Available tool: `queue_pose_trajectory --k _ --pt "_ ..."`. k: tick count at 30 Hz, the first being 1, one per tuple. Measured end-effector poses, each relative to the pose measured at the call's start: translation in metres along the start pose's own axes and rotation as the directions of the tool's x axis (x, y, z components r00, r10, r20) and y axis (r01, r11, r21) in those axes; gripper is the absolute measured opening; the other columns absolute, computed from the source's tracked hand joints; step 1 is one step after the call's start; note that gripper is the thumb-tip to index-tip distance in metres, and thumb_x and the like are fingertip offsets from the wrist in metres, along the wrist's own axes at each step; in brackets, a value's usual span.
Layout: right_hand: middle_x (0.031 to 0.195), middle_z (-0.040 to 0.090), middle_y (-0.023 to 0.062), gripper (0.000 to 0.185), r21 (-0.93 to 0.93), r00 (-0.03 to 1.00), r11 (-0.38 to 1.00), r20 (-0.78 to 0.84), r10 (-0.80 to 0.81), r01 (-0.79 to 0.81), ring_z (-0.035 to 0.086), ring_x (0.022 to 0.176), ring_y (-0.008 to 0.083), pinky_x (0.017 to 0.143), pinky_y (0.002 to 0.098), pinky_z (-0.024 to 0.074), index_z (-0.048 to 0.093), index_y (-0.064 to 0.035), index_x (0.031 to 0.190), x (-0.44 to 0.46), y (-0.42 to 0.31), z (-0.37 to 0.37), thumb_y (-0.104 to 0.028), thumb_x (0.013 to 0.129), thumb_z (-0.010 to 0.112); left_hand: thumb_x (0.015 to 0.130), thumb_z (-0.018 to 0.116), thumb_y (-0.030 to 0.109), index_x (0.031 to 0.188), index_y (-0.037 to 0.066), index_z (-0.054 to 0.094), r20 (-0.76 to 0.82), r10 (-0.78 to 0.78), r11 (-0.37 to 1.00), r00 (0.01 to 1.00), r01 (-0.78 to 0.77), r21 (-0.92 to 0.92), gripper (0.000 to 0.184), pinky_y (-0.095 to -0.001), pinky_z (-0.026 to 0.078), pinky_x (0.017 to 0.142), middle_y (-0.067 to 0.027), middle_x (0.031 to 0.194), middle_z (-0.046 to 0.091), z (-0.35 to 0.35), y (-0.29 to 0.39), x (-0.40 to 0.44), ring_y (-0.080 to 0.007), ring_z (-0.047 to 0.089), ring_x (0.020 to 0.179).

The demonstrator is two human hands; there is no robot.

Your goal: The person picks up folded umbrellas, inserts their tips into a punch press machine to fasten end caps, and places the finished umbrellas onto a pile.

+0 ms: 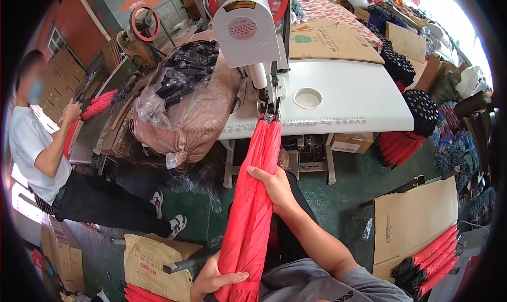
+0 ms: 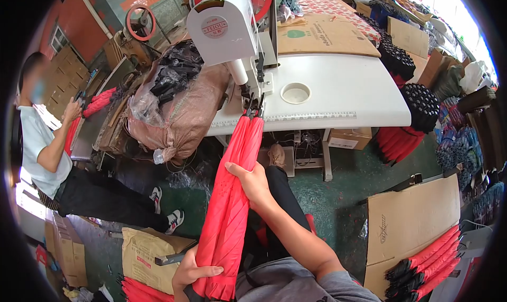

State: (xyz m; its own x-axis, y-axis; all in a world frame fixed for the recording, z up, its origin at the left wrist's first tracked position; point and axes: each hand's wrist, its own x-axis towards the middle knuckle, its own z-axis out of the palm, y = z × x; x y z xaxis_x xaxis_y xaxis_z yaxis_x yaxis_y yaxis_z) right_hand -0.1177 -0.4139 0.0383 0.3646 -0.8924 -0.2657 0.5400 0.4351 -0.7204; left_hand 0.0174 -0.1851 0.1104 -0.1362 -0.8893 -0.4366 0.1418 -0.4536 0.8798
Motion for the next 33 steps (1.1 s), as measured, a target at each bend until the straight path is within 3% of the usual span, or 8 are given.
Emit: queue_pose_trajectory --k 8,12,23,24,27,28,30,33 --pt "0.097 0.073 0.0124 0.024 0.017 1.000 1.000 0.021 0.001 -0.001 0.073 0.081 0.0220 0.074 0.0367 0.0606 0.065 0.0052 0.112 0.000 -0.001 -0.004 -0.009 0.094 0.072 0.078 0.079 -0.001 0.147 -0.009 0.045 -0.065 -0.016 1.000 0.998 0.016 -0.006 0.077 -0.0350 0.047 0.109 -0.0131 0.134 0.064 0.009 0.000 0.002 -0.0182 0.062 0.123" --pt "0.098 0.073 0.0112 0.025 -0.003 0.999 1.000 0.043 -0.015 0.015 0.072 0.082 0.0209 0.076 0.0361 0.0598 0.065 0.0042 0.113 -0.005 0.004 -0.008 -0.009 0.094 0.072 0.085 0.080 0.002 0.153 -0.007 0.038 -0.003 0.027 0.999 1.000 -0.027 0.026 0.081 -0.0375 0.042 0.115 -0.0137 0.143 0.058 0.007 -0.015 0.000 -0.0203 0.055 0.132" --pt "0.104 0.072 0.0068 0.029 -0.136 1.000 0.991 0.014 -0.013 0.015 0.069 0.093 0.0152 0.084 0.0319 0.0559 0.064 0.0013 0.118 -0.075 0.047 0.003 -0.016 0.097 0.073 0.077 0.092 0.015 0.159 -0.001 0.029 -0.005 -0.008 0.980 1.000 0.009 0.197 0.104 -0.0377 0.038 0.116 -0.0153 0.147 0.051 -0.015 -0.105 -0.048 -0.0221 0.049 0.137" --pt "0.105 0.071 0.0064 0.028 -0.132 1.000 0.991 0.011 -0.006 0.007 0.069 0.094 0.0149 0.084 0.0317 0.0558 0.064 0.0007 0.118 -0.080 0.053 0.007 -0.016 0.097 0.073 0.077 0.092 0.015 0.159 -0.001 0.029 -0.033 -0.010 0.985 0.999 0.015 0.173 0.104 -0.0377 0.038 0.116 -0.0153 0.147 0.051 -0.011 -0.110 -0.053 -0.0221 0.049 0.137" --pt "0.106 0.071 0.0056 0.027 -0.164 0.999 0.986 0.034 0.026 -0.020 0.068 0.093 0.0145 0.083 0.0314 0.0555 0.064 -0.0011 0.118 -0.086 0.074 0.016 -0.017 0.098 0.073 0.074 0.094 0.033 0.157 -0.003 0.024 -0.391 0.150 0.893 0.908 0.046 0.448 0.114 -0.0427 0.041 0.115 -0.0263 0.149 0.048 0.008 -0.123 -0.064 -0.0329 0.050 0.139" --pt "0.106 0.070 0.0052 0.026 -0.170 0.999 0.985 0.030 0.014 -0.009 0.068 0.091 0.0143 0.082 0.0314 0.0554 0.064 -0.0022 0.119 -0.088 0.084 0.021 -0.017 0.098 0.072 0.074 0.094 0.033 0.157 -0.003 0.024 -0.464 0.142 0.913 0.874 0.066 0.403 0.114 -0.0427 0.041 0.115 -0.0263 0.149 0.048 0.017 -0.128 -0.063 -0.0329 0.050 0.139" --pt "0.106 0.069 0.0045 0.028 -0.267 0.998 0.964 0.055 0.019 -0.004 0.066 0.088 0.0133 0.079 0.0304 0.0539 0.064 -0.0038 0.121 -0.092 0.097 0.028 -0.018 0.098 0.072 0.069 0.095 0.039 0.161 -0.003 0.015 -0.528 0.314 0.664 0.789 0.216 0.716 0.129 -0.0462 0.040 0.116 -0.0297 0.152 0.043 0.034 -0.140 -0.066 -0.0375 0.047 0.142" --pt "0.106 0.069 0.0047 0.032 -0.295 0.976 0.948 0.139 0.166 -0.119 0.065 0.090 0.0135 0.082 0.0285 0.0523 0.062 -0.0028 0.122 -0.104 0.114 0.053 -0.021 0.098 0.073 0.069 0.090 0.037 0.160 -0.003 0.016 -0.692 0.291 0.735 0.660 0.309 0.604 0.124 -0.0486 0.040 0.116 -0.0339 0.154 0.037 0.048 -0.172 -0.075 -0.0433 0.045 0.142"
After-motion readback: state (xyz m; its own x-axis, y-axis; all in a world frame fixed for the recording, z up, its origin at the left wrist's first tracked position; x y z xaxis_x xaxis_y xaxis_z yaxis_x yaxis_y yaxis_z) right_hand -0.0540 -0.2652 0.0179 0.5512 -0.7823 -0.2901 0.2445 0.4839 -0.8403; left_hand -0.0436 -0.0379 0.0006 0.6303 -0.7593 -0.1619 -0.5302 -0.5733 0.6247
